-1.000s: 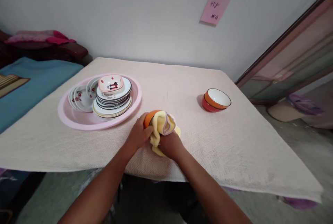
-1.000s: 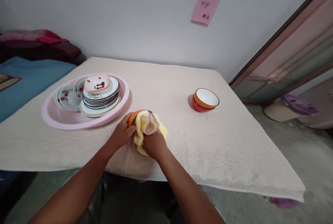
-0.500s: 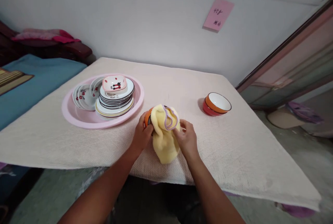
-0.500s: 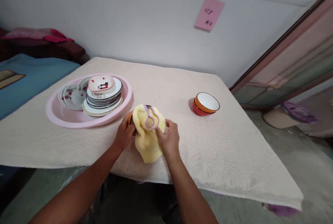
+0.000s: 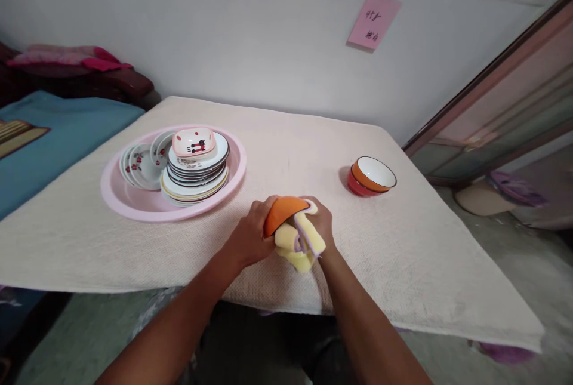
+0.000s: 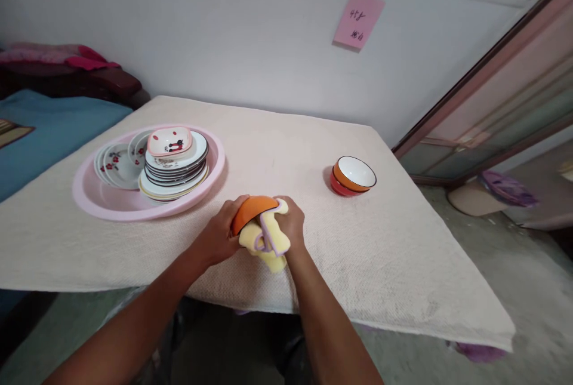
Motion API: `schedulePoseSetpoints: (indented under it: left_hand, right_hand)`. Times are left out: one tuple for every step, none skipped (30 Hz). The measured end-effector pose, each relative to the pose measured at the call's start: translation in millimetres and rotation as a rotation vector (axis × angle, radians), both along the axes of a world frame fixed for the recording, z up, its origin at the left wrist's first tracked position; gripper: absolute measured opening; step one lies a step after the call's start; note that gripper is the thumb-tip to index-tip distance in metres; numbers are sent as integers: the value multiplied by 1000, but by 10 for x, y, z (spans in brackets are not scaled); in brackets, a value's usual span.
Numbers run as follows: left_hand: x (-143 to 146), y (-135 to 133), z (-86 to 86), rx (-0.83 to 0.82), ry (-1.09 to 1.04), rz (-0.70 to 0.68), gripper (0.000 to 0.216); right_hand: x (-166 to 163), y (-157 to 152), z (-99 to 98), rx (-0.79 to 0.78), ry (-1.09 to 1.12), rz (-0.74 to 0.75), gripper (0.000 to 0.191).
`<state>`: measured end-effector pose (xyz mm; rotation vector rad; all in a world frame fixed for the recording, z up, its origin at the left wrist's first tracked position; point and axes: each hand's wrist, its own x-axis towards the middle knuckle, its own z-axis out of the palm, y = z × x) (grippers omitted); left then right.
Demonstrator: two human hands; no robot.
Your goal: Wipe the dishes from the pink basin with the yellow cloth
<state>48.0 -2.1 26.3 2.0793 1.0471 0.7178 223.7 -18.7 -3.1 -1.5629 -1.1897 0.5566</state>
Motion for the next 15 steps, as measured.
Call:
schedulePoseSetpoints:
  left_hand:
    - [-8,1,19,-6,45,-13,71]
    - [-17,1,37,-12,91,-32,68]
    - [-29,0,50,-12,134,-55,65]
    - [-41,-1,59,-9,173,-79,63]
    - [-51,-2,62,-1,206,-99,62]
    - [-59,-5,56,12,229,-108,62]
    - [-62,-8,40,29,238,-105,64]
    - [-59,-13,15,49,227,-87,66]
    - [-50,-19,-18,61,192,-58,68]
    - [-33,-28,-58,59,130,-19,69]
    - [-10,-39,-100,38,42,22,70]
    - [17,-52,-141,-5,-63,54,70]
    - [47,-66,-180,-58,-175,77,70]
    - [76,-80,-212,-112,-280,92,69]
    - [103,-94,-239,-154,-367,101,69]
  right_hand:
    - [-7,-16,56,43,-123,19,22]
    - [-23,-35,109,94,-275,53,24]
    - [-42,-55,155,147,-430,98,26]
    - [-63,-73,189,190,-555,144,29]
    - [-81,-88,209,215,-627,185,29]
    - [-93,-99,215,227,-652,209,30]
    - [-98,-103,206,230,-636,205,29]
    - [-94,-103,185,223,-578,181,29]
    - [-83,-98,154,208,-465,141,28]
    - [-67,-90,115,185,-317,93,26]
    - [-50,-79,71,158,-162,49,22]
    - [-34,-68,24,131,-23,13,21]
    - [-21,-57,-25,107,86,-9,25]
    - [-11,-45,-73,88,159,-17,32]
    - [-6,-34,-120,75,197,-15,35]
